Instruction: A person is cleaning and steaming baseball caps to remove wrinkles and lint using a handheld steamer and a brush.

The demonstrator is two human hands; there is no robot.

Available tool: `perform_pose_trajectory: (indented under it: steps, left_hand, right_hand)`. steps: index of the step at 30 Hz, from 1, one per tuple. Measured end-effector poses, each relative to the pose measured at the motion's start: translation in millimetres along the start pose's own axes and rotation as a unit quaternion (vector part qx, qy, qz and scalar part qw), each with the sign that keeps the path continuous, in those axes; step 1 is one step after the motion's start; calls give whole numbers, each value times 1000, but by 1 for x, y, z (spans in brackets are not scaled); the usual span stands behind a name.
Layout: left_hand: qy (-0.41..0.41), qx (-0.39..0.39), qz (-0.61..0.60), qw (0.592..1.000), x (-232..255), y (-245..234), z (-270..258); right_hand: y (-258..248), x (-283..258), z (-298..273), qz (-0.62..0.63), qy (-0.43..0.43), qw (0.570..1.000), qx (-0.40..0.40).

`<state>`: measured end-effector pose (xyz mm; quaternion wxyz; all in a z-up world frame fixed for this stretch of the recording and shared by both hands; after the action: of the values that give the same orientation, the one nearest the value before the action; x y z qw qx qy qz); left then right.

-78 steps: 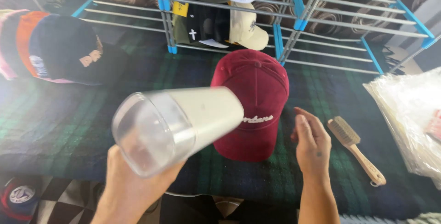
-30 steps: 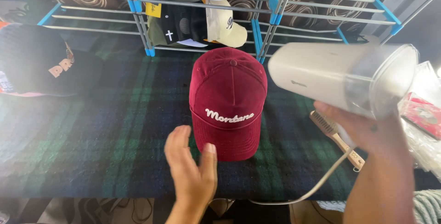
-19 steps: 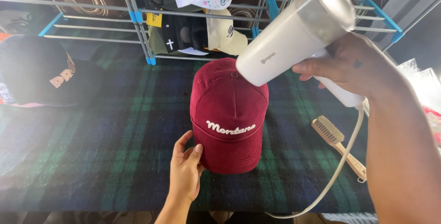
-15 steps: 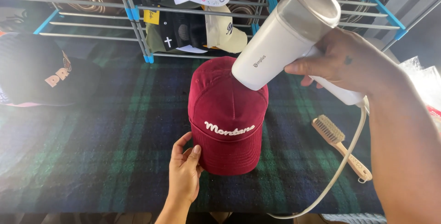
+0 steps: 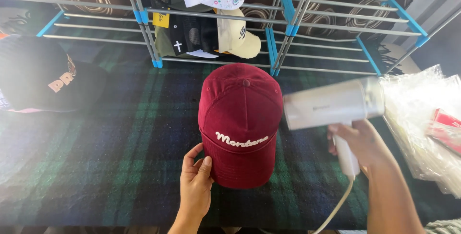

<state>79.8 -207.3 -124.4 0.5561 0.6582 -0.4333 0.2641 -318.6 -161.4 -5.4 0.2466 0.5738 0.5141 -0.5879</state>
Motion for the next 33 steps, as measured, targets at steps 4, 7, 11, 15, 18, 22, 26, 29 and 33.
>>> perform_pose_trajectory:
  steps: [4, 7, 11, 15, 18, 22, 26, 29, 33]
  left_hand:
    - [16, -13, 6, 1000, -1, 2, 1]
    - [-8, 23, 13, 1000, -2, 0, 1]
    - [-23, 34, 23, 999, 1, -1, -3]
    - [-13, 32, 29, 999, -1, -2, -1]
    - [-9, 27, 37, 999, 3, -1, -3]
    - [-15, 31, 24, 999, 3, 0, -4]
    - [-22, 41, 32, 998, 3, -2, -3]
    - [-17, 43, 33, 998, -1, -3, -2]
    - [-28, 56, 25, 998, -2, -3, -1]
  right_hand:
    - [6, -34, -45, -105, 109, 986, 65]
    - [-16, -56, -45, -47, 68, 986, 145]
    - [-32, -113, -44, -263, -33, 950, 167]
    - [-14, -153, -34, -227, -113, 961, 111]
    - [25, -202, -31, -239, -228, 944, 9]
    - [61, -246, -16, -376, -180, 908, -31]
    - [99, -281, -6, -377, -102, 914, -109]
    - [103, -286, 15, -399, -39, 912, -92]
    - [98, -258, 73, -362, 8, 923, -129]
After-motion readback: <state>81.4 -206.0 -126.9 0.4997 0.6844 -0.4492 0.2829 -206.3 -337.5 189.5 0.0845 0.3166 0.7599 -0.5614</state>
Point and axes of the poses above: each hand's wrist, its own z-axis towards the middle knuckle, its own y-axis out of the palm, x = y × z, the point moved 9 cm from there along z, towards the middle knuckle, and after that the axes turned 3 degrees about z, right-handed, at the moved point
